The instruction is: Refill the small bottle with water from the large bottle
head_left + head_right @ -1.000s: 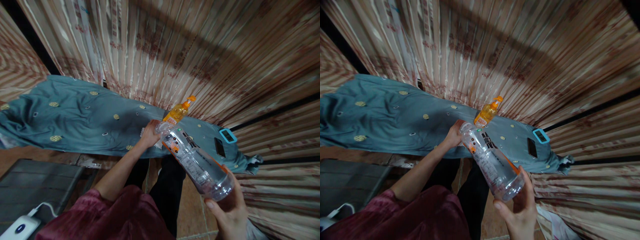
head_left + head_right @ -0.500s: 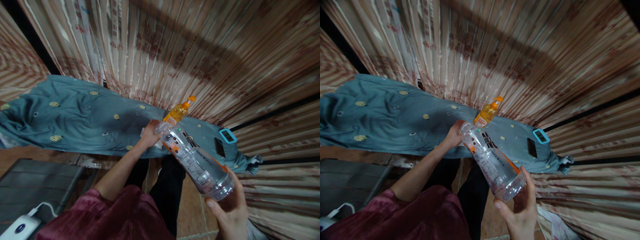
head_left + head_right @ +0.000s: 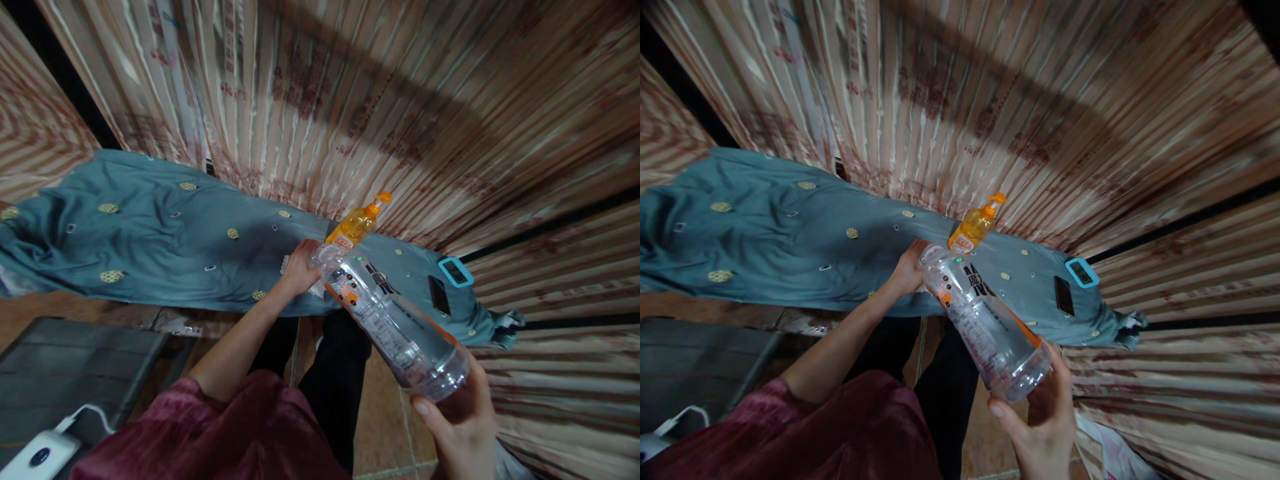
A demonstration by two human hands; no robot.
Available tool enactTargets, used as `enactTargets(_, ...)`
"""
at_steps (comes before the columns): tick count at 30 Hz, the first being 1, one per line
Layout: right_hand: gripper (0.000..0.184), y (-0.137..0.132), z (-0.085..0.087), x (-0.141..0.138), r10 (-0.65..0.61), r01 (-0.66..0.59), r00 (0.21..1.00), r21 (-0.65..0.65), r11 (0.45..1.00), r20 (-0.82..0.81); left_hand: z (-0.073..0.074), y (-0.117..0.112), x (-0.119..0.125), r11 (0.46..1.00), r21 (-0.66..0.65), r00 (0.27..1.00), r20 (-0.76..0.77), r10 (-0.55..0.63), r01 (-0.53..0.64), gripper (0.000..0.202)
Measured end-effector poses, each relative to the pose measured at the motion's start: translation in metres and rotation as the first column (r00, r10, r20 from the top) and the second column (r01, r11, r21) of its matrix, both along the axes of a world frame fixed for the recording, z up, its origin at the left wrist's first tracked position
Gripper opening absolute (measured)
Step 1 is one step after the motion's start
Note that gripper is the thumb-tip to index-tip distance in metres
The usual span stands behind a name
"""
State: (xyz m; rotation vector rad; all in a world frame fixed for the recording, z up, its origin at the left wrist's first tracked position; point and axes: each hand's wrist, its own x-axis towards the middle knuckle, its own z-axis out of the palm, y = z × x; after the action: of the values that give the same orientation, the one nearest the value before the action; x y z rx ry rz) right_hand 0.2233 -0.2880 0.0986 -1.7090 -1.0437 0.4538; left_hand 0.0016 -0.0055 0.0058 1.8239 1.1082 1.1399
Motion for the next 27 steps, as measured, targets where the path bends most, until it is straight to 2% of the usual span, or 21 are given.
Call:
enactTargets(15,0.1,0.0022,0.0033,-0.0009,0.001,-0.002,1.0,0.005,1.0,0.015,0.0021,0.0001,-0.001,1.0,-0.006,1.0,0.012,-0.014,0.014,0.04)
enactTargets(27,0.099,0.0041,0.0042,-0.002,0.016,-0.016,1.0,0.02,1.0,-0.006,-0.0026,0.0015,-0.0012,1.0,0.018,1.0,0.009,-0.02,0.02,0.033)
